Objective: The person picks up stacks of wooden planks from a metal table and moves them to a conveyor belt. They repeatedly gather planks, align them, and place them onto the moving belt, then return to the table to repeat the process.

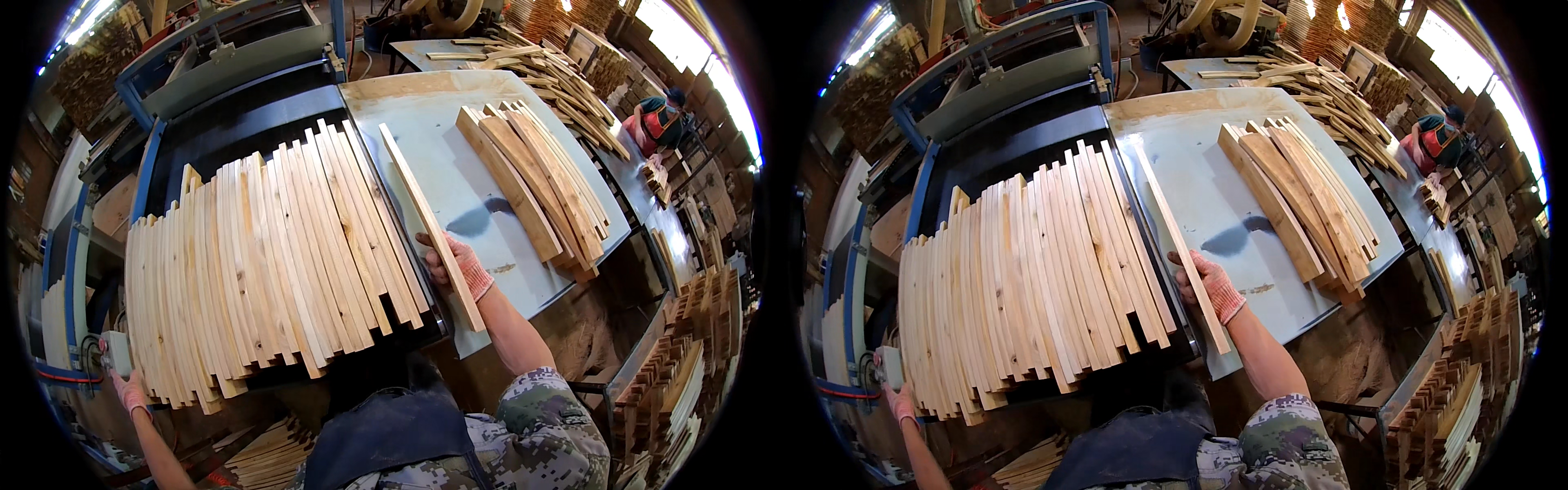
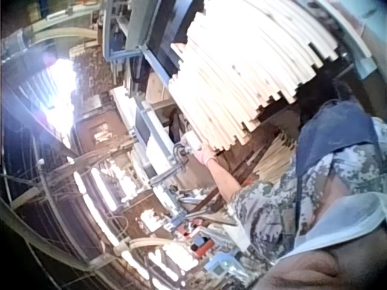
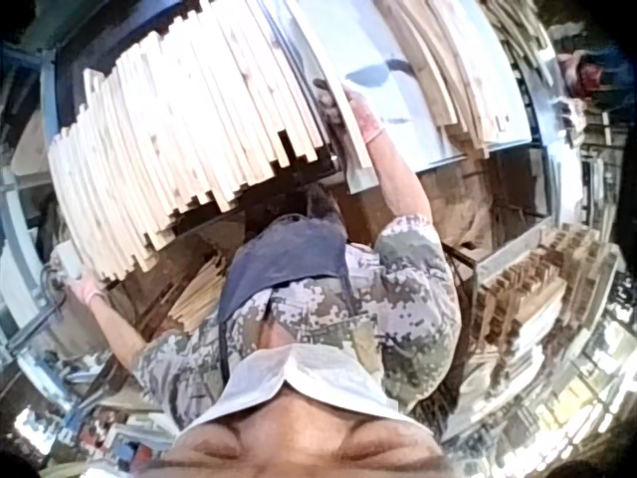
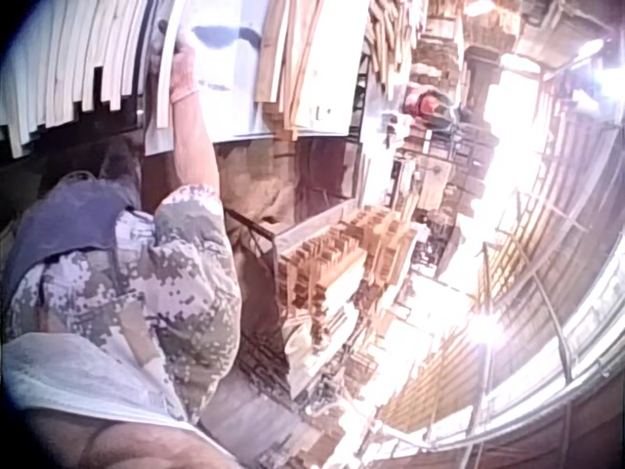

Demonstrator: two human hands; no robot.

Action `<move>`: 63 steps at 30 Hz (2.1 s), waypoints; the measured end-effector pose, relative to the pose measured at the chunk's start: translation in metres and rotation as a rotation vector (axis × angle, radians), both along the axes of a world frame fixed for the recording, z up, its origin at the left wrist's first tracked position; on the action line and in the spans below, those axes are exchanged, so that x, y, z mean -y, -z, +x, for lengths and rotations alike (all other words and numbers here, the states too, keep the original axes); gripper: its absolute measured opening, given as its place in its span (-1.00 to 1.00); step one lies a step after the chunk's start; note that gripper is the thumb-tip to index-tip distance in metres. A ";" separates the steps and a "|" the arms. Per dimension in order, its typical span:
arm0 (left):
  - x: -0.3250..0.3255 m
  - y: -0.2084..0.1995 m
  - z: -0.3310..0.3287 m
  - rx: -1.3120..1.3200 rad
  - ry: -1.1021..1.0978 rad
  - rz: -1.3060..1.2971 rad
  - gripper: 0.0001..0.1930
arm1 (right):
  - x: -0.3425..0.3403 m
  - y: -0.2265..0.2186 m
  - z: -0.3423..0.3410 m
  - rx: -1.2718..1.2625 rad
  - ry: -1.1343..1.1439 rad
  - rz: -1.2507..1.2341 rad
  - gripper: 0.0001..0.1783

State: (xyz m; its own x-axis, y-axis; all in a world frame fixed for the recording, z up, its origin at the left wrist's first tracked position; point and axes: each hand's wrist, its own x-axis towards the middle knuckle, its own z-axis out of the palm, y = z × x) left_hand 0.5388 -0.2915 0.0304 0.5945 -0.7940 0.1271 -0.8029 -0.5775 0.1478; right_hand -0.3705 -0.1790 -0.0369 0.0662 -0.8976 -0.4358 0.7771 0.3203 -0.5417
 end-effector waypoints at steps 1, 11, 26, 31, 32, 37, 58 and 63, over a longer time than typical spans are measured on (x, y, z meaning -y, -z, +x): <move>0.001 0.002 0.002 -0.008 -0.001 -0.006 -0.09 | 0.000 -0.001 -0.003 0.014 -0.009 0.016 -0.45; 0.004 -0.011 -0.018 -0.235 0.148 -0.221 -0.19 | -0.014 -0.017 -0.028 -0.462 0.182 0.202 -0.65; 0.004 -0.043 -0.047 0.143 0.059 -0.066 -0.01 | -0.011 -0.010 -0.049 -0.144 -0.006 0.122 -0.56; 0.032 -0.051 0.000 0.092 0.152 -0.055 -0.34 | -0.012 -0.034 -0.027 -0.489 0.192 0.189 -0.55; 0.038 -0.056 0.012 0.038 0.156 -0.068 -0.30 | -0.016 -0.038 -0.020 -0.565 0.271 0.120 -0.54; 0.025 -0.053 -0.011 -0.386 0.301 -0.351 -0.29 | -0.071 -0.060 0.027 -0.853 0.319 0.046 -0.48; -0.155 0.043 -0.727 -2.944 0.503 0.763 -0.15 | -0.209 -0.147 0.096 -1.893 -0.181 -0.152 -0.09; -0.172 0.052 -0.771 -2.842 0.360 0.617 -0.13 | -0.246 -0.150 0.033 -1.608 -0.326 -0.144 -0.01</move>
State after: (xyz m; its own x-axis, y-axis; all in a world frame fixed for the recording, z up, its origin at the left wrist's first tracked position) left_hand -0.2321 -0.1199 -0.0221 -0.8510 -0.5113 -0.1195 0.4889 -0.8546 0.1750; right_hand -0.3376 0.0671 0.1136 -0.1607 -0.9741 -0.1593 -0.6625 0.2261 -0.7141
